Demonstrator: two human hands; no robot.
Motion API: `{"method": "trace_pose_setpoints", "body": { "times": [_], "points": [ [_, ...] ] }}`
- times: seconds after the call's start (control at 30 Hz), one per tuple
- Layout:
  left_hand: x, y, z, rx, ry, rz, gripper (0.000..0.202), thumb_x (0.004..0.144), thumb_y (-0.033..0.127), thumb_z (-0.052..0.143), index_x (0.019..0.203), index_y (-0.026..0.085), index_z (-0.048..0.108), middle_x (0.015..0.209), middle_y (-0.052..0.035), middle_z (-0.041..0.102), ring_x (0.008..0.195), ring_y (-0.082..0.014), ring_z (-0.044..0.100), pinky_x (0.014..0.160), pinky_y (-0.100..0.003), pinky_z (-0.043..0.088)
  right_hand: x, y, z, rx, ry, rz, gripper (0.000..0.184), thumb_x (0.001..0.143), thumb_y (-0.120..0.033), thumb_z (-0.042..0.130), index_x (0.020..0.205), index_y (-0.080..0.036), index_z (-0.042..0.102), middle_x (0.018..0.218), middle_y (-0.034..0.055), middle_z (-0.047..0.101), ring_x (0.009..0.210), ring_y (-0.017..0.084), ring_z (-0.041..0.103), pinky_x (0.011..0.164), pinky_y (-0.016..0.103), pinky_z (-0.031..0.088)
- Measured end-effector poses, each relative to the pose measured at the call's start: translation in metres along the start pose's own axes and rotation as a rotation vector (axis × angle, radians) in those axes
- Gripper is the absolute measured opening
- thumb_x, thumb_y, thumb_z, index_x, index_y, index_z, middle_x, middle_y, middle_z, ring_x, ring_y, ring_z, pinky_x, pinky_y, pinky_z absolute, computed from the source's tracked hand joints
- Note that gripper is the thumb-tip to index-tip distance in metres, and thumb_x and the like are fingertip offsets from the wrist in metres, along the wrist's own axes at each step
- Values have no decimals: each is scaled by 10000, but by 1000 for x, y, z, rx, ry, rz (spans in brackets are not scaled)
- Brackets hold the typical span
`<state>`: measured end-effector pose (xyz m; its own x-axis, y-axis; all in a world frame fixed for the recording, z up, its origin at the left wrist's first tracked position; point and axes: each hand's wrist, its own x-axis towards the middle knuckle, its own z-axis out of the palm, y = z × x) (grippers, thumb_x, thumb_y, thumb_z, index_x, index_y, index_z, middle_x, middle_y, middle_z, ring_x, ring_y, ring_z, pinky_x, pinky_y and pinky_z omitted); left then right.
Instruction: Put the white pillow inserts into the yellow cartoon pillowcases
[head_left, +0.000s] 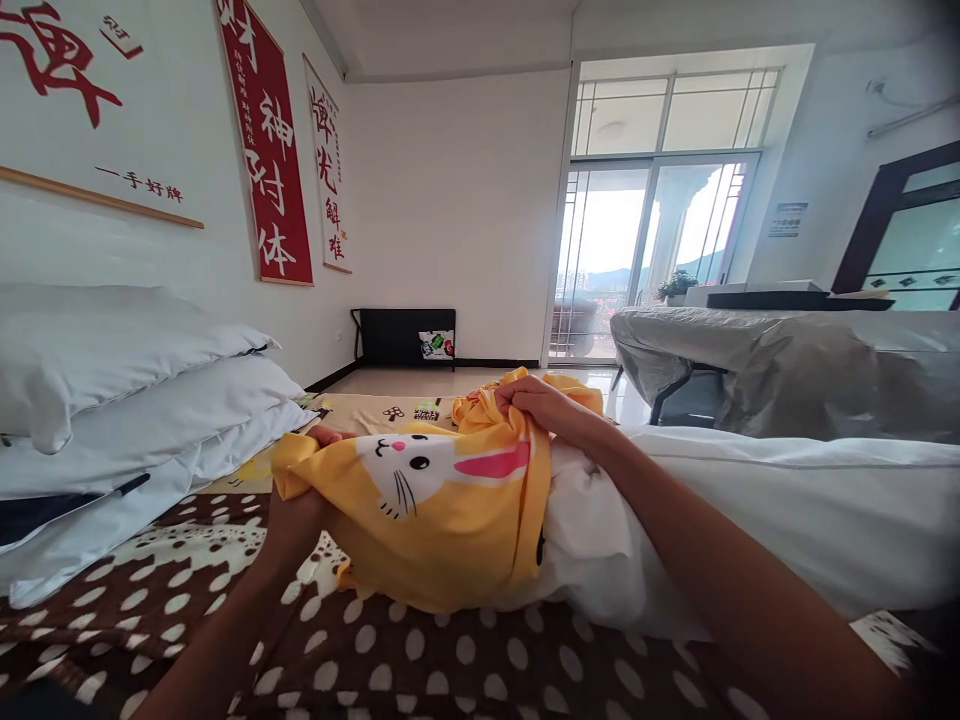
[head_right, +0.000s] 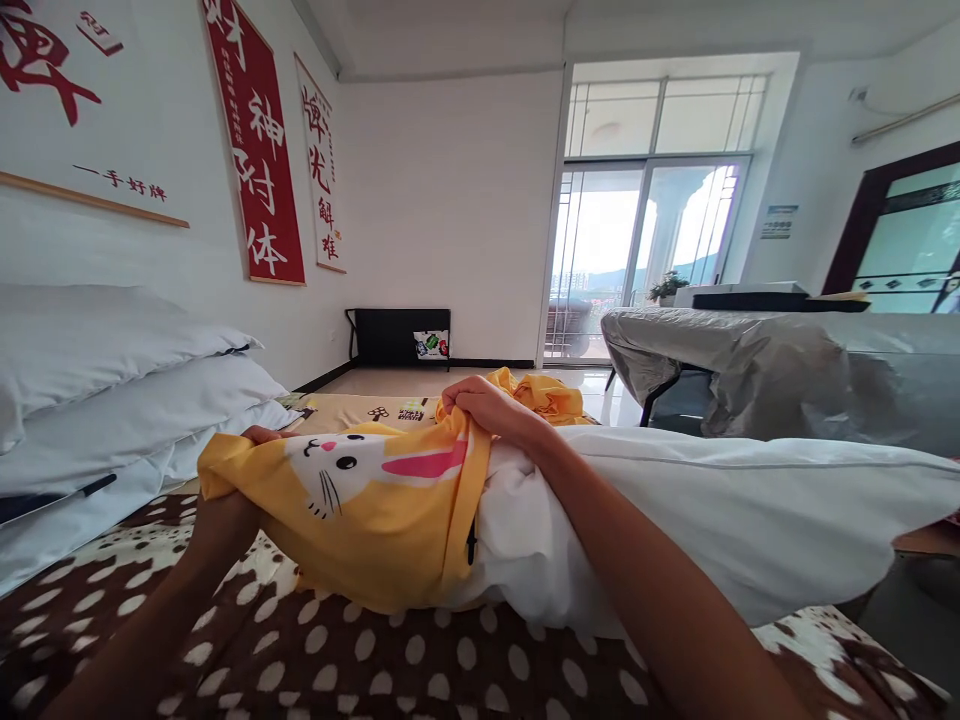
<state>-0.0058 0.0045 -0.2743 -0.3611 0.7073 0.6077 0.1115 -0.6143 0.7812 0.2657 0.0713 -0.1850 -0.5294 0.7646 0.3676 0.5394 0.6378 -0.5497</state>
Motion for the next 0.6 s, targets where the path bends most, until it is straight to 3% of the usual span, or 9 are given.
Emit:
{"method": "trace_pose_setpoints", "body": {
  "times": [0.07, 0.17, 0.23, 0.3, 0.37, 0.5, 0.57, 0.6],
  "points": [
    [0, 1, 0, -20, -36, -37, 301, 544, 310, 697, 741, 188, 505, 766, 14, 568, 661, -124, 522, 546, -195, 447, -3, 2, -5, -183, 245, -73, 97, 626, -234, 326, 535, -205, 339, 521, -16, 354, 514, 110, 328, 525, 254, 283],
    [3, -3, -2, 20, -18, -55, 306, 566, 313, 697, 789, 181, 535, 759, 15, 564, 684, -134, 534, 571, -204, 453, -14, 1, -17, -420, 825, -182, 109, 655, -248, 337, 552, -219, 355, 498, -9, 351, 493, 123, 325, 541, 276, 294],
    [6, -5, -6, 38, -5, -75, 334, 586, 321, 704, 847, 174, 555, 813, -2, 590, 759, -167, 570, 624, -231, 475, -24, 0, -24, -432, 1183, -238, 130, 667, -268, 338, 549, -232, 377, 481, -3, 358, 468, 130, 327, 522, 284, 302],
    [5, -4, -8, 11, -26, -57, 365, 607, 331, 709, 903, 174, 563, 877, -26, 616, 845, -207, 594, 692, -270, 496, -35, -2, -30, -428, 1277, -276, 173, 698, -296, 353, 557, -237, 435, 461, -6, 371, 451, 132, 339, 504, 284, 309],
    [-1, 0, -9, -57, -82, 27, 441, 606, 348, 728, 980, 188, 557, 972, -54, 636, 953, -249, 596, 779, -316, 506, -45, -5, -37, -447, 1083, -252, 246, 762, -338, 371, 626, -227, 543, 457, -14, 407, 448, 122, 366, 505, 274, 324],
    [-25, 15, -6, -18, -243, 234, 614, 544, 368, 810, 1095, 242, 570, 1118, -66, 626, 1096, -285, 555, 909, -360, 484, -64, -9, -58, -448, 301, 23, 414, 827, -516, 425, 967, -219, 677, 526, -15, 552, 479, 120, 472, 501, 253, 353],
    [-34, 20, -5, 126, -319, 345, 456, 633, 316, 776, 1056, 266, 615, 1095, -43, 635, 1050, -258, 581, 901, -360, 497, -69, -10, -64, -452, -44, 154, 525, 772, -593, 513, 1131, -234, 647, 654, 9, 635, 556, 147, 550, 536, 264, 402],
    [-36, 22, -5, 179, -365, 430, 350, 702, 279, 729, 1038, 272, 633, 1085, -37, 640, 1028, -244, 591, 897, -361, 503, -70, -10, -64, -460, -155, 186, 585, 738, -613, 555, 1186, -243, 624, 757, 29, 664, 632, 171, 588, 584, 281, 436]
  ]
}}
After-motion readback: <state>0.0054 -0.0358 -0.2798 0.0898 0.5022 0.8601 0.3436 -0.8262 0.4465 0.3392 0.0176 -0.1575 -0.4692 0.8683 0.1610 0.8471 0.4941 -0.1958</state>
